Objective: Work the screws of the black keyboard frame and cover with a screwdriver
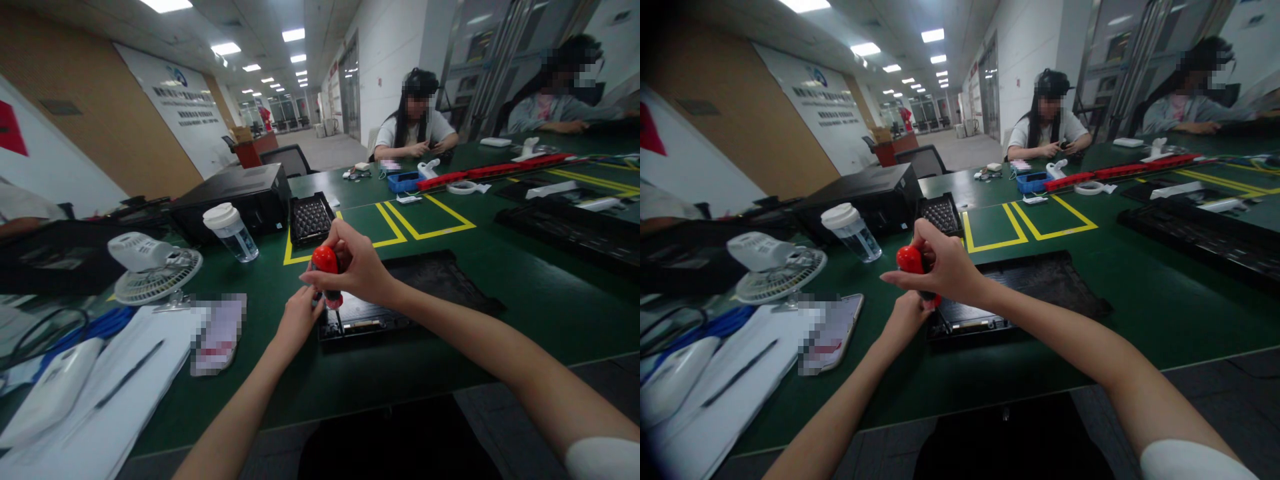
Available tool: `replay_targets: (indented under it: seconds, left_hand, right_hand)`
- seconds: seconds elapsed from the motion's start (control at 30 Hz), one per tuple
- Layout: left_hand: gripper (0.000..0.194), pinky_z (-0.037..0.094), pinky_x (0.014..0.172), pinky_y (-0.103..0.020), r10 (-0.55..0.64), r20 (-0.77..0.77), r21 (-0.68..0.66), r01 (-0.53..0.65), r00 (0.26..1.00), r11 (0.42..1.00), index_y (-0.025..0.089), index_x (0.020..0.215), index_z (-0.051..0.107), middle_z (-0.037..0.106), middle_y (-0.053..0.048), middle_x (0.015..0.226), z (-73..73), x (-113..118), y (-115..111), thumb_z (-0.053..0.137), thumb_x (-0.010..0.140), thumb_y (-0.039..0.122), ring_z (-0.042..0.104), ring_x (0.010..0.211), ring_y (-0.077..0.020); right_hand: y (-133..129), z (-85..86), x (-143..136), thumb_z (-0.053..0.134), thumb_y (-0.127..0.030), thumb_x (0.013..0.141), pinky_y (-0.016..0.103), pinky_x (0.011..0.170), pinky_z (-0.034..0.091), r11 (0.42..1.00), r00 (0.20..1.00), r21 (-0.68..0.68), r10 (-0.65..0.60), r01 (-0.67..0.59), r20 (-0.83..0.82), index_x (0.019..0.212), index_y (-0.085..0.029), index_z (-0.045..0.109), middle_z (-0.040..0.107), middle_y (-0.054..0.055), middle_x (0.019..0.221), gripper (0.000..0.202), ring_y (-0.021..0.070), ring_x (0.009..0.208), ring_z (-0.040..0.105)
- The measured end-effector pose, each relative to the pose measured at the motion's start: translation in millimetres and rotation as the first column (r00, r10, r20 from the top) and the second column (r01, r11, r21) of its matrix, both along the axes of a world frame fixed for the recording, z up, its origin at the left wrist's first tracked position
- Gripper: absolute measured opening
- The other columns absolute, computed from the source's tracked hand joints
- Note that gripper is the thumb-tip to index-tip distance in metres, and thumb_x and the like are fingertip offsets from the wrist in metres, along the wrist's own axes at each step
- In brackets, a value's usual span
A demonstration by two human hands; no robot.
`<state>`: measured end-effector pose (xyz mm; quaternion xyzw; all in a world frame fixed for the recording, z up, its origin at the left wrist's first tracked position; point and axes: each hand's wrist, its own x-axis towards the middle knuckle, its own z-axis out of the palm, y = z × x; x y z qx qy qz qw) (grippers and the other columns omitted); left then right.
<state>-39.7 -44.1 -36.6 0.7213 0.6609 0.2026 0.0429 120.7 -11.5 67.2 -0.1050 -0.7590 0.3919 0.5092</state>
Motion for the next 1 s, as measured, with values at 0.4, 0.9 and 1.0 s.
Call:
replay_targets:
  seconds: [0.4,0.9,1.0]
  left_hand:
    - [0.013,0.047,0.074,-0.028,-0.03,0.057,-0.01,0.03,0.998,0.999,0.015,0.086,0.063,0.065,-0.007,0.085,1.4,0.1,0.6,0.051,0.081,0.017,0.063,0.084,-0.0192]
    - [0.015,0.047,0.076,-0.029,-0.023,0.015,0.048,0.022,1.0,0.999,0.014,0.092,0.063,0.065,-0.008,0.09,-4.4,-1.2,2.2,0.053,0.081,0.017,0.063,0.086,-0.0202]
    - [0.01,0.047,0.073,-0.028,-0.02,0.016,0.049,0.019,1.0,0.999,0.014,0.086,0.062,0.064,-0.007,0.085,-3.5,-0.8,1.7,0.053,0.081,0.017,0.063,0.082,-0.02]
  right_hand:
    - [-2.8,-3.4,-3.7,0.072,-0.038,0.069,0.02,0.044,0.03,0.967,0.982,0.179,-0.189,0.184,0.014,0.077,-0.022,0.035,0.038,-0.008,0.06,0.041,0.0058,0.047,0.038]
    - [0.1,-1.1,-7.2,0.072,-0.035,0.068,0.021,0.055,0.038,0.917,0.965,0.309,-0.261,0.253,-0.017,0.092,-0.016,0.047,0.047,-0.006,0.069,0.04,0.0063,0.055,0.043]
    - [1.1,0.2,-6.7,0.07,-0.035,0.071,0.021,0.058,0.038,0.912,0.974,0.352,-0.228,0.212,0.004,0.086,-0.014,0.052,0.049,-0.004,0.07,0.031,0.007,0.058,0.043]
